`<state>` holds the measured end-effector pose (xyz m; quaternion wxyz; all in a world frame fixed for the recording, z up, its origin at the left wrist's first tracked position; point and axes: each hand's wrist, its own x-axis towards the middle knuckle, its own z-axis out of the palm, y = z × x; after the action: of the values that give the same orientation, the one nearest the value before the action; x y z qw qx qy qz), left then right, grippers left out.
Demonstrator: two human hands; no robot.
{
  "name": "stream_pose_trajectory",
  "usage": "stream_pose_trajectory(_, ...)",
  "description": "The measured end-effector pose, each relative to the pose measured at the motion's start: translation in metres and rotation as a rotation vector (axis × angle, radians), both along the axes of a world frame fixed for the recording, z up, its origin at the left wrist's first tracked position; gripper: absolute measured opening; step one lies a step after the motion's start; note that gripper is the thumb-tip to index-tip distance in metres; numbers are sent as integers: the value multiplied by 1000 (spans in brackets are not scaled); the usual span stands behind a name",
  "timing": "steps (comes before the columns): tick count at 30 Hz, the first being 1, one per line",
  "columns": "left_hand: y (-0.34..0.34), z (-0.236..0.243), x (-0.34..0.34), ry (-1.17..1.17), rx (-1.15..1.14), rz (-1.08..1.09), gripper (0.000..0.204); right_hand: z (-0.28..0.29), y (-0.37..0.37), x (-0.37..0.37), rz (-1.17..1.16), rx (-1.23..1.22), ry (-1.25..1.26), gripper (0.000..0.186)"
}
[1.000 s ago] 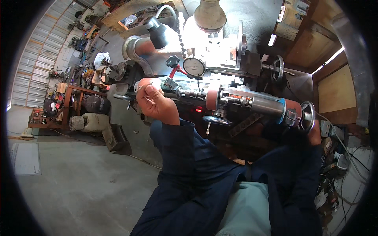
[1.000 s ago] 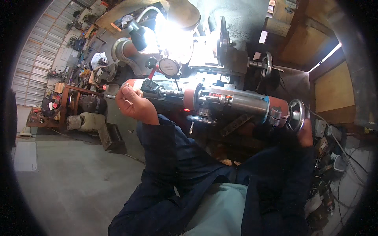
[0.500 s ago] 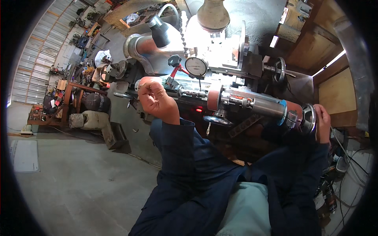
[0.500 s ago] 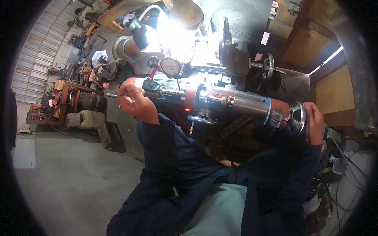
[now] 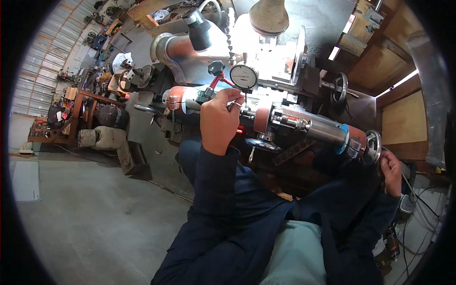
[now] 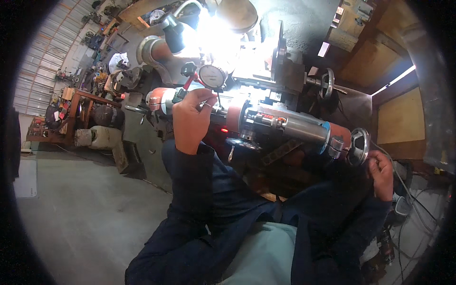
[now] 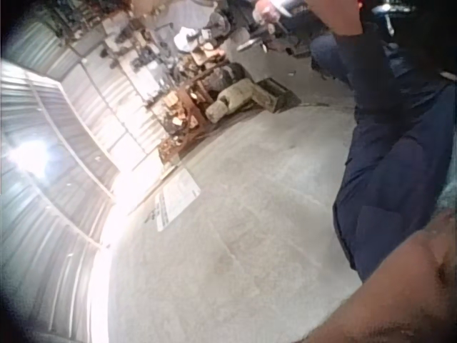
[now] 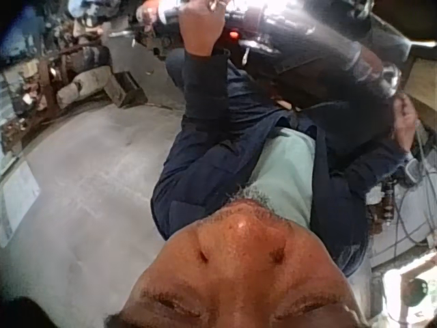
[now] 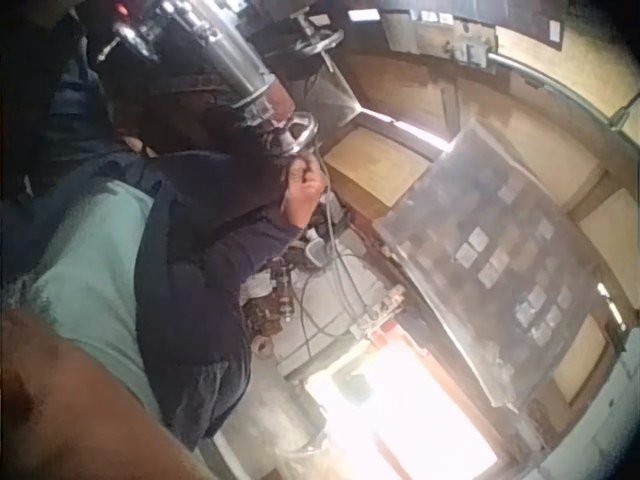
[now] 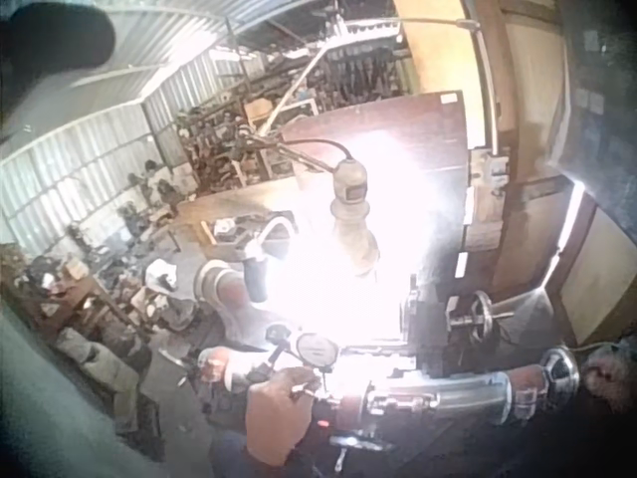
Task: The person measures a metal part in a machine using a dial indicator, rotating the part by hand and wiping it with a cloth.
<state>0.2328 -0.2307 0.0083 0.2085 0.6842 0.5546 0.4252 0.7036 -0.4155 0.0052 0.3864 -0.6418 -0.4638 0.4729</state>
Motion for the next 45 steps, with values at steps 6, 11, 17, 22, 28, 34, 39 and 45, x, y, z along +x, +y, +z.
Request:
stream_pose_trajectory(6,6,-7,3,-26,5,-22,14,-41,48,9,-214,177,-58,17)
stream_pose_trajectory(11,8,-11,1,-8,4,-6,16,-73,47,6,-71,110,-252,24)
stream_pose_trajectory(17,6,-10,0,9,16,-8,17,-79,-24,42,15,-105,-393,25)
stream_pose_trajectory(22,8,-10,1,33,19,-25,16,-2,8,13,-73,-8,-87,20)
stream_pose_trajectory(28,6,-9,2,35,51,-21,16,-50,54,-8,32,362,-409,20)
stream_pose_trajectory(34,5,-7,1,72,54,-8,18,-61,-14,26,50,-106,-521,19)
stream_pose_trajectory(39,-1,2,-1,42,145,23,14,-11,9,2,-124,75,-117,20)
stream_pose_trajectory(45,-1,1,-31,-195,376,198,21,-58,58,11,-164,169,-167,15)
